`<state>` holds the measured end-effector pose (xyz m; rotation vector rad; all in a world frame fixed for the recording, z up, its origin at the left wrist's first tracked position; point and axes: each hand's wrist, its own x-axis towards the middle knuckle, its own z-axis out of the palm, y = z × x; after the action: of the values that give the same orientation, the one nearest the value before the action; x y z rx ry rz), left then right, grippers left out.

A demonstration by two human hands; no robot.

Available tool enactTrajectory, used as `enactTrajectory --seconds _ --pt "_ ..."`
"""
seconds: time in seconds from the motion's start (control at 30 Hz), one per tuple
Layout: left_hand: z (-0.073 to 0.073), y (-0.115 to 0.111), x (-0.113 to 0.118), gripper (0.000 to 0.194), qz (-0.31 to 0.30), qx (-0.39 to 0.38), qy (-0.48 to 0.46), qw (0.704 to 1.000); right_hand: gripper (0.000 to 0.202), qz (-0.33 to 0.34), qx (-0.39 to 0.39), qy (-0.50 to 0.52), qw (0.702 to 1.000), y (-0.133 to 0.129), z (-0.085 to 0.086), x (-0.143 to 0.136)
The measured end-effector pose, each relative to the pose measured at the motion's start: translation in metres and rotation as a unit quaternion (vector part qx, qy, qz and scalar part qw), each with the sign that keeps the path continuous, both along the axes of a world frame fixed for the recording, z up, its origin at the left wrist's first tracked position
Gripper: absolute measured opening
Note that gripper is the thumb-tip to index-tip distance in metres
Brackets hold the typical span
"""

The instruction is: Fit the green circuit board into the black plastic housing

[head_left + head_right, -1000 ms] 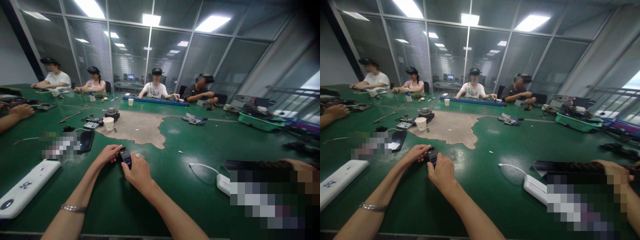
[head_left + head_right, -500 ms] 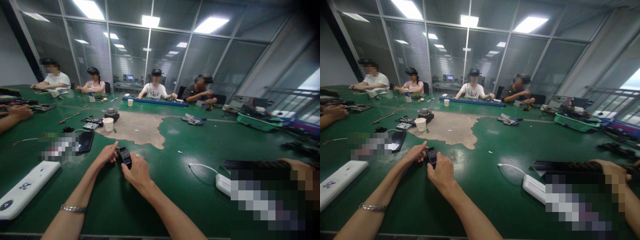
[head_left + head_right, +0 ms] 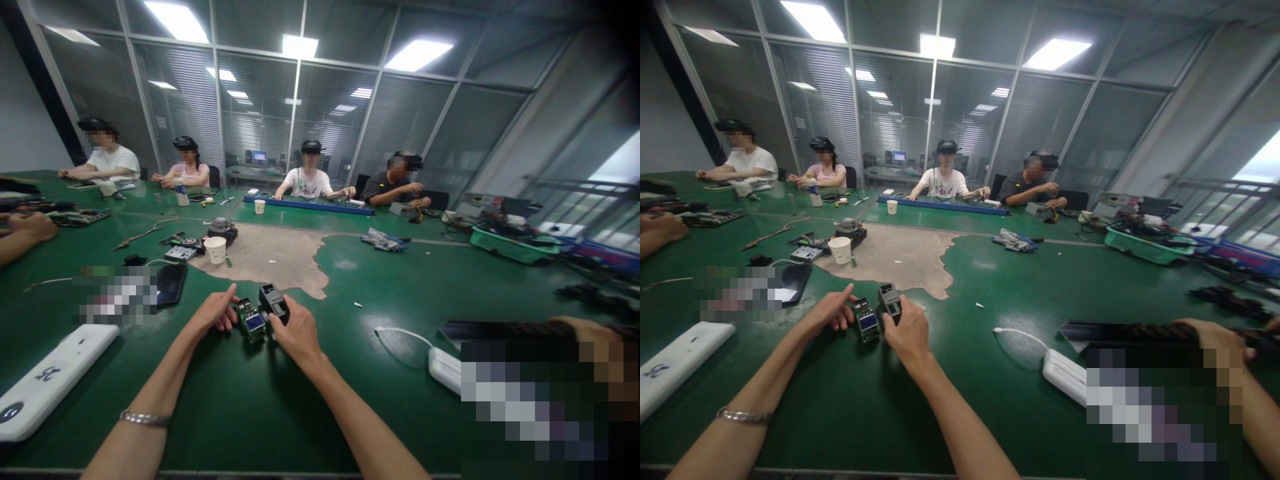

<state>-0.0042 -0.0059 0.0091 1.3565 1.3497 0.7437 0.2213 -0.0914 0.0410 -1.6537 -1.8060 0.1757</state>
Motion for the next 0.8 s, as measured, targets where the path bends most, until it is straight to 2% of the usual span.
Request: enactTrajectory --seconds 0.17,0.37,0.43,0.53,0.63,0.73,0.8 --pt "0.001 0.0 0.001 0.085 0.009 -0.006 0.005 1.0 0.035 -0.01 -0.027 -0.01 1.0 0.0 -0.015 0.001" --pt "0.002 -0.002 0.002 0.084 0.002 -0.001 -0.001 1.0 0.063 -0.004 -0.007 -0.03 1.0 0.0 -0.02 0.005" --pt "0.002 -0.003 0.001 0.084 0.001 0.0 -0.001 1.0 0.066 -0.001 0.007 -0.024 1.0 -0.001 -0.021 0.006" --pt "0.002 -0.002 0.001 0.085 0.001 0.001 0.002 1.0 0.061 0.018 0.015 -0.011 1.0 -0.001 -0.021 0.008" --pt "0.001 -0.001 0.002 0.087 -0.001 0.002 0.006 1.0 0.047 0.018 0.006 0.005 1.0 -0.001 -0.016 0.009" --pt "0.001 0.001 0.002 0.089 0.008 -0.002 0.005 1.0 0.035 0.009 0.015 0.032 0.999 -0.005 -0.003 0.005" --pt "0.001 0.0 0.002 0.089 0.01 -0.001 -0.002 1.0 0.033 0.026 0.035 0.052 0.998 -0.009 0.009 0.0"
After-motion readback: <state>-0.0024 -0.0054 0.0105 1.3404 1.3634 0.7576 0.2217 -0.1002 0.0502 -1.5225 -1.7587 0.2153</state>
